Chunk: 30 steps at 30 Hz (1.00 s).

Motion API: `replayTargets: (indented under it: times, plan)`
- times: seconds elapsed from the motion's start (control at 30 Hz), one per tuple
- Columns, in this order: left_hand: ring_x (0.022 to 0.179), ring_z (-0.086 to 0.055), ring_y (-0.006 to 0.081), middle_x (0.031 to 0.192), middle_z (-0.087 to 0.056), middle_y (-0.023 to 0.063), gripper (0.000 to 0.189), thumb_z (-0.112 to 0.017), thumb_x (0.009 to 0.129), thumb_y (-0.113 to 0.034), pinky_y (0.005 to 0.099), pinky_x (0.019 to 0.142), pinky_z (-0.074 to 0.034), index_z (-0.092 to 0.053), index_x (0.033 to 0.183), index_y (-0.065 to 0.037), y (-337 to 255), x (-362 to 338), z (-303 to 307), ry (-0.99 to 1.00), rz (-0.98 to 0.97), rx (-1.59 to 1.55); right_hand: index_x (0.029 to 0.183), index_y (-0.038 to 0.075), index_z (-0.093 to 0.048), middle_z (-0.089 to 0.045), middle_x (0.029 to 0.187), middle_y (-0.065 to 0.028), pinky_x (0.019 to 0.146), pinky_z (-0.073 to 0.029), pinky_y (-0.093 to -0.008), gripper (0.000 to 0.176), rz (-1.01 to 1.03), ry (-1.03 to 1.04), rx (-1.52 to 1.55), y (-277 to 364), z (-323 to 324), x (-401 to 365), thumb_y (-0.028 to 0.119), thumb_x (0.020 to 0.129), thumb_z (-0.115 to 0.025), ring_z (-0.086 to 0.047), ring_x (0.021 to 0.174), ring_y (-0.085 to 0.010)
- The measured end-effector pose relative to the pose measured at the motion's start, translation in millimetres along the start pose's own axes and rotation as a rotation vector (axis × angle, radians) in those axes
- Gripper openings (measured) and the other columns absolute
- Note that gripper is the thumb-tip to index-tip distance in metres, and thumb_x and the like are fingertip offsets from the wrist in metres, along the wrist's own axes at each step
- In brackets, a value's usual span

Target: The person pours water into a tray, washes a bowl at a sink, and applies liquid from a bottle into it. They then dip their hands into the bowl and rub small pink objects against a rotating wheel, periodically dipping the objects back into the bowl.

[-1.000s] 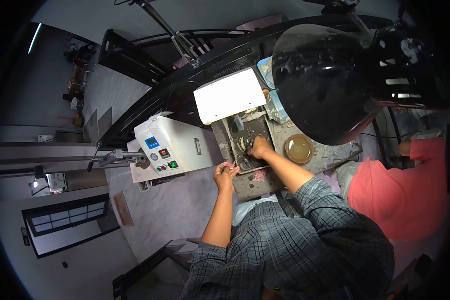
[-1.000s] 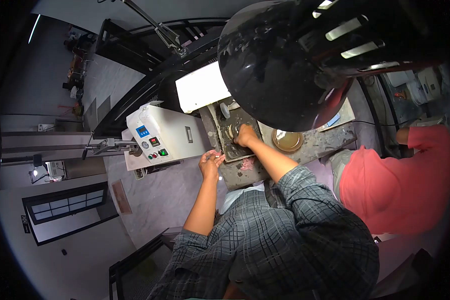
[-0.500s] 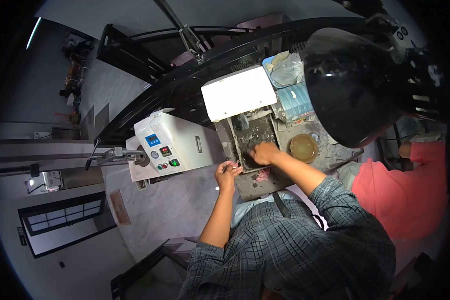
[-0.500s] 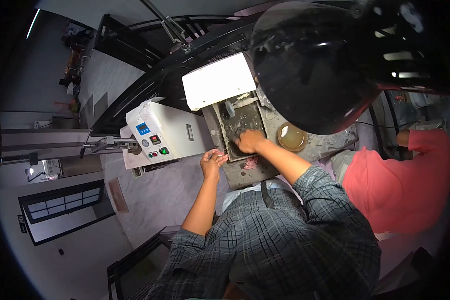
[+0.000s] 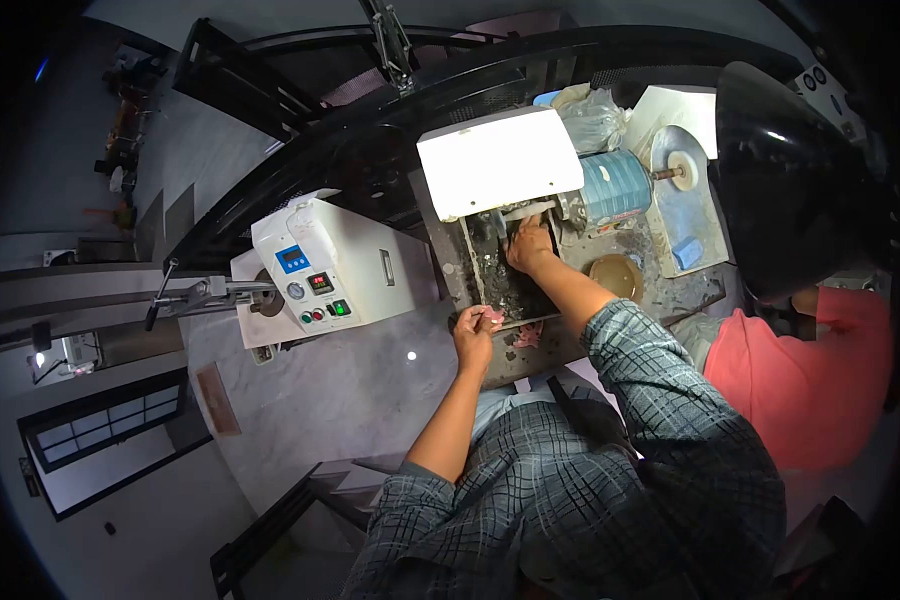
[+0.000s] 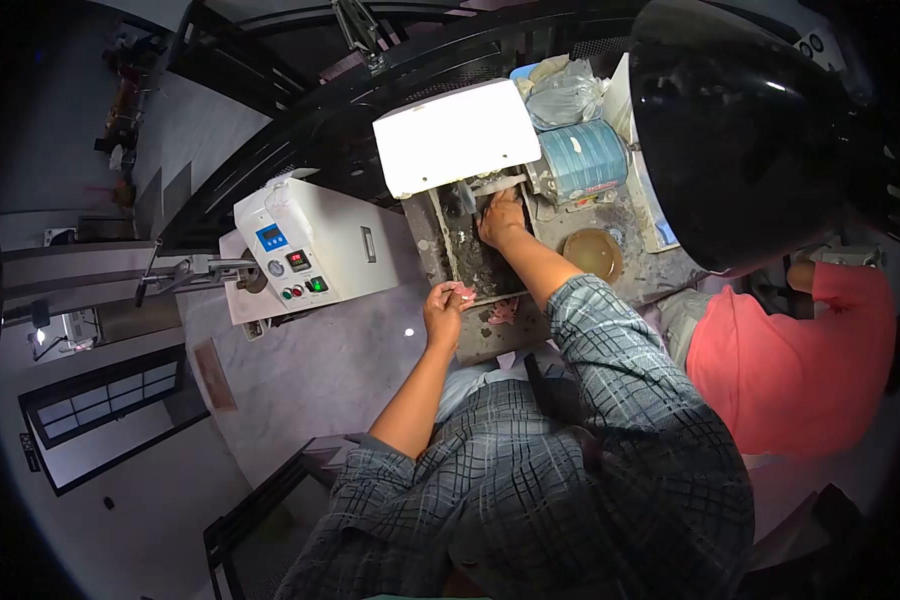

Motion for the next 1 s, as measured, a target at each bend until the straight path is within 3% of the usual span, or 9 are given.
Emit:
replayTargets:
  times: [0.07,0.17,0.3,0.47,0.6,0.7,0.77,0.9,1.0]
  plan:
    - [0.084,-0.065,0.0232,0.093,-0.062,0.0133,0.011,-0.051,0.093,-0.002,0.0297,0.072,-0.054,-0.052,0.103,0.002,1,-1,0,0.021,0.01,-0.032,0.119,-0.004,-0.057,-0.038,0.127,-0.0269,0.093,-0.043,-0.0371,0.059,-0.045,0.041,0.072,-2,-1,-12,0.044,0.09,-0.039,-0.04,0.117,-0.0367]
    - [0.085,-0.065,0.0248,0.094,-0.061,0.0129,0.012,-0.049,0.093,-0.002,0.0305,0.073,-0.055,-0.051,0.104,0.001,-2,-3,-3,0.061,0.004,-0.051,0.116,-0.009,-0.056,-0.036,0.129,-0.0287,0.093,-0.042,-0.0376,0.061,-0.018,0.03,0.098,2,-19,-41,0.044,0.091,-0.038,-0.041,0.113,-0.036]
    - [0.084,-0.066,0.0262,0.093,-0.061,0.0145,0.013,-0.049,0.093,-0.003,0.0317,0.073,-0.056,-0.05,0.105,0.002,-3,-2,-1,0.047,-0.004,-0.026,0.11,-0.015,-0.056,-0.05,0.117,-0.0274,0.087,-0.043,-0.039,0.065,-0.013,-0.025,0.118,14,-36,-86,0.044,0.091,-0.037,-0.046,0.105,-0.0352]
    - [0.081,-0.066,0.0254,0.093,-0.062,0.0167,0.012,-0.049,0.094,-0.005,0.0313,0.07,-0.056,-0.051,0.103,0.003,-4,-1,0,0.01,-0.018,-0.064,0.101,-0.008,-0.062,-0.061,0.103,-0.0227,0.084,-0.043,-0.0372,0.04,0.025,-0.027,0.173,33,-49,-93,0.027,0.086,-0.048,-0.054,0.097,-0.0339]
    - [0.081,-0.066,0.0257,0.09,-0.063,0.0169,0.012,-0.05,0.094,-0.007,0.0322,0.07,-0.056,-0.051,0.102,0.002,-3,0,1,-0.031,-0.026,-0.065,0.098,-0.005,-0.063,-0.064,0.096,-0.0245,0.083,-0.048,-0.0397,0.027,-0.038,-0.066,0.524,27,-43,-79,0.013,0.078,-0.058,-0.061,0.095,-0.0357]
    - [0.082,-0.066,0.026,0.09,-0.063,0.0171,0.014,-0.051,0.094,-0.009,0.0322,0.07,-0.056,-0.051,0.102,0.003,-2,-1,1,-0.021,-0.011,-0.099,0.096,-0.003,-0.063,-0.064,0.096,-0.025,0.083,-0.051,-0.0387,0.037,-0.125,0.095,0.854,3,-31,-73,0.012,0.065,-0.076,-0.063,0.095,-0.0367]
    - [0.083,-0.066,0.0268,0.092,-0.063,0.0177,0.016,-0.051,0.094,-0.011,0.0324,0.071,-0.056,-0.05,0.102,0.003,-1,0,2,-0.025,-0.009,-0.098,0.106,-0.003,-0.062,-0.063,0.105,-0.0254,0.087,-0.049,-0.0373,0.05,-0.217,-0.08,0.935,-15,-19,-65,0.019,0.064,-0.077,-0.062,0.099,-0.0343]
    - [0.084,-0.066,0.0281,0.095,-0.062,0.0182,0.016,-0.051,0.095,-0.011,0.0331,0.072,-0.056,-0.05,0.102,0.003,4,0,4,-0.047,-0.001,-0.091,0.118,-0.007,-0.055,-0.058,0.114,-0.0277,0.095,-0.045,-0.0373,0.056,0.098,-0.282,0.838,-15,14,-65,0.024,0.073,-0.067,-0.057,0.106,-0.0379]
    - [0.085,-0.066,0.0286,0.093,-0.062,0.0167,0.015,-0.051,0.095,-0.011,0.034,0.074,-0.056,-0.051,0.102,0.002,6,2,5,-0.026,-0.008,-0.099,0.128,-0.006,-0.045,-0.045,0.13,-0.0285,0.104,-0.037,-0.0377,0.061,0.389,0.03,0.533,13,13,-67,0.028,0.079,-0.057,-0.047,0.12,-0.038]
Point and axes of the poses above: each hand's wrist, its own x-axis towards the middle knuckle, its own z-axis out of the back of the hand, y = z × x, the point moved 8 cm from there along x, towards the middle knuckle
